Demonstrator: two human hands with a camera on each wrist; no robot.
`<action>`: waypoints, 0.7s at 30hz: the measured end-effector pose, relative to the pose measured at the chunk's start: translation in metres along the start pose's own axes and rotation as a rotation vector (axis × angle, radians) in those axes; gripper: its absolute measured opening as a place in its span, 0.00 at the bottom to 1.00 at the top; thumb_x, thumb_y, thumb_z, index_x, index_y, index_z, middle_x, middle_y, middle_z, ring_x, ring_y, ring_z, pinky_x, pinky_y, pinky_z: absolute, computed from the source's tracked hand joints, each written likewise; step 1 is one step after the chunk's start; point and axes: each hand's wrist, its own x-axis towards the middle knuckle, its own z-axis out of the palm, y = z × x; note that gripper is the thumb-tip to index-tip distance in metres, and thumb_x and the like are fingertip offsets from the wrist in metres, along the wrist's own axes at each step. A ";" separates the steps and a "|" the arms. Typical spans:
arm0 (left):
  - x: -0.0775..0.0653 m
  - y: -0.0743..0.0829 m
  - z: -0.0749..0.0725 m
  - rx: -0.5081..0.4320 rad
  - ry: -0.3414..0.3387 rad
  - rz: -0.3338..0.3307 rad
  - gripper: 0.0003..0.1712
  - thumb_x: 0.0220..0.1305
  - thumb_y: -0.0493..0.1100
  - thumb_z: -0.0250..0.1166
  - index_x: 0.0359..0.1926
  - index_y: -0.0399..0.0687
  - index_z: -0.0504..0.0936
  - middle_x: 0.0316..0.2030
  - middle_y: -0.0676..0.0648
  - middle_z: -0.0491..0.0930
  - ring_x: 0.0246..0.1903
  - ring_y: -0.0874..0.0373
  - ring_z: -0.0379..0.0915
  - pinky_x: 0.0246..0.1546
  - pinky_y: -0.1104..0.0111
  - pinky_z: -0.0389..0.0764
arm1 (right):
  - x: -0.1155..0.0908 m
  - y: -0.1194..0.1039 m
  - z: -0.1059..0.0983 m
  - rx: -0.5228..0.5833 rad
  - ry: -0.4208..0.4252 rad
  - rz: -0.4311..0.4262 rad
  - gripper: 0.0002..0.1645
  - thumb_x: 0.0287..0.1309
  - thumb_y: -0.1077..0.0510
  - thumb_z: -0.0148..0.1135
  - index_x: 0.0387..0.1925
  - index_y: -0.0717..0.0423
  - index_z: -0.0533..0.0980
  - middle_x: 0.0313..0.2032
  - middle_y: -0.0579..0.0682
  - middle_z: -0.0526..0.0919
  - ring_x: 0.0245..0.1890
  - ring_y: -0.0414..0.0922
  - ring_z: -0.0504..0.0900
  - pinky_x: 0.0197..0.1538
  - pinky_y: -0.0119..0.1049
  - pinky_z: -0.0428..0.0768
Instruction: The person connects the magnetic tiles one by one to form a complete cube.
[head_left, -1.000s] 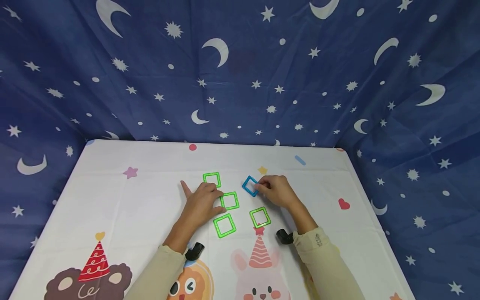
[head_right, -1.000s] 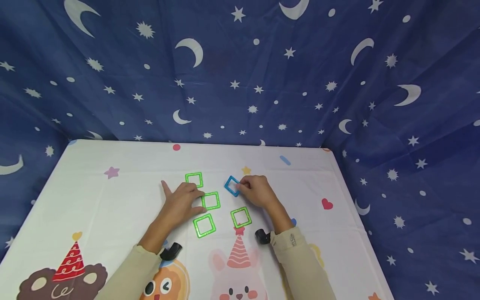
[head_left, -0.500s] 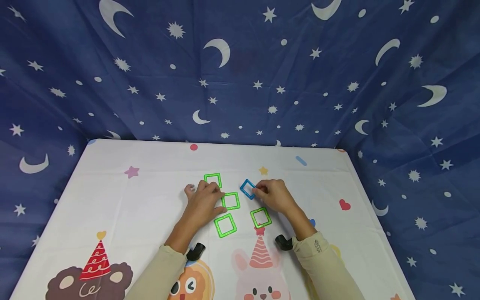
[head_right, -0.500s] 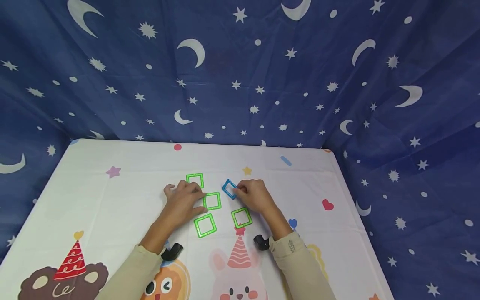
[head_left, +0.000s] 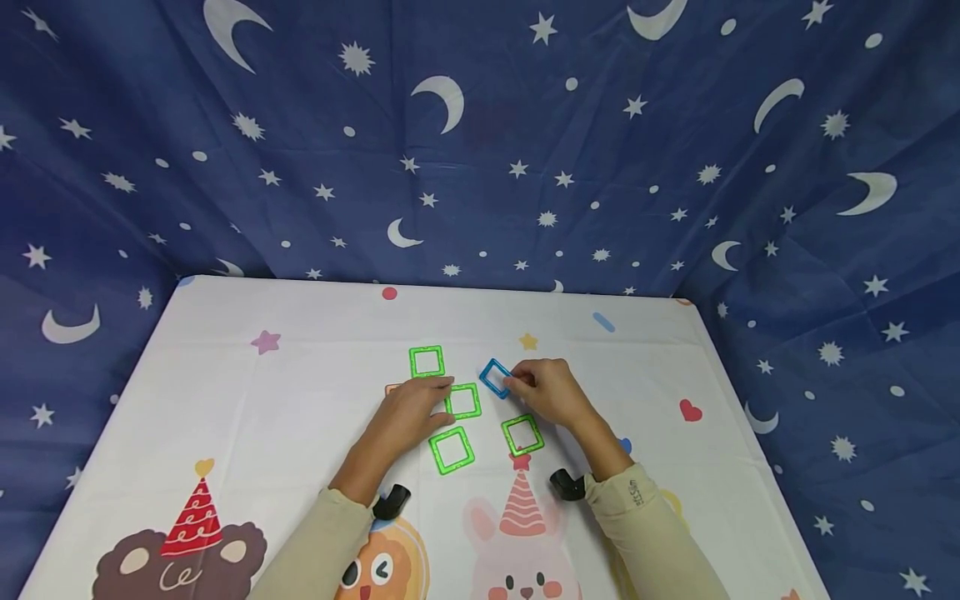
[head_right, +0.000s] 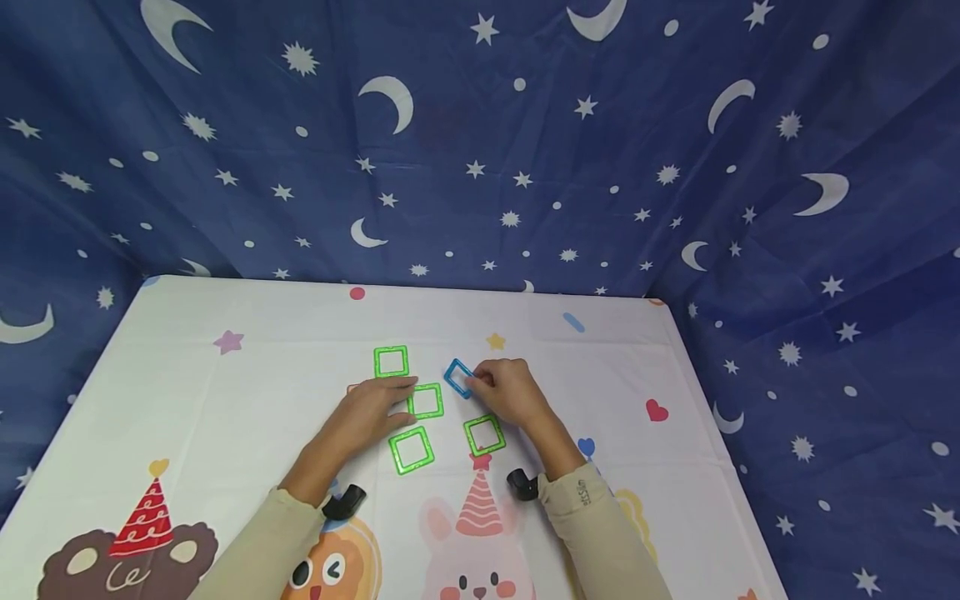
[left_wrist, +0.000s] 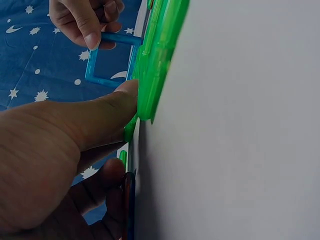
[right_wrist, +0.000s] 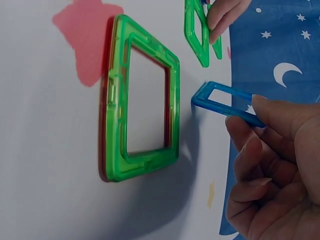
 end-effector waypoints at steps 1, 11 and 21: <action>0.000 0.000 0.000 -0.005 -0.004 -0.009 0.32 0.59 0.49 0.76 0.62 0.42 0.82 0.66 0.49 0.79 0.67 0.49 0.74 0.66 0.56 0.74 | 0.000 -0.001 0.000 0.000 0.000 0.003 0.10 0.66 0.51 0.68 0.33 0.51 0.86 0.19 0.40 0.78 0.21 0.38 0.71 0.27 0.32 0.70; 0.002 -0.002 0.001 -0.022 0.015 -0.050 0.31 0.55 0.50 0.79 0.60 0.48 0.85 0.63 0.53 0.81 0.65 0.49 0.76 0.61 0.54 0.77 | -0.001 -0.007 0.002 0.014 -0.028 0.053 0.10 0.65 0.49 0.70 0.34 0.51 0.87 0.22 0.41 0.80 0.25 0.39 0.73 0.30 0.32 0.72; 0.003 -0.004 0.003 -0.069 0.026 -0.079 0.30 0.54 0.50 0.79 0.60 0.52 0.85 0.62 0.56 0.81 0.64 0.48 0.77 0.57 0.42 0.75 | -0.004 -0.010 0.004 0.061 -0.060 0.061 0.11 0.65 0.49 0.69 0.34 0.51 0.87 0.22 0.41 0.81 0.24 0.39 0.74 0.27 0.32 0.71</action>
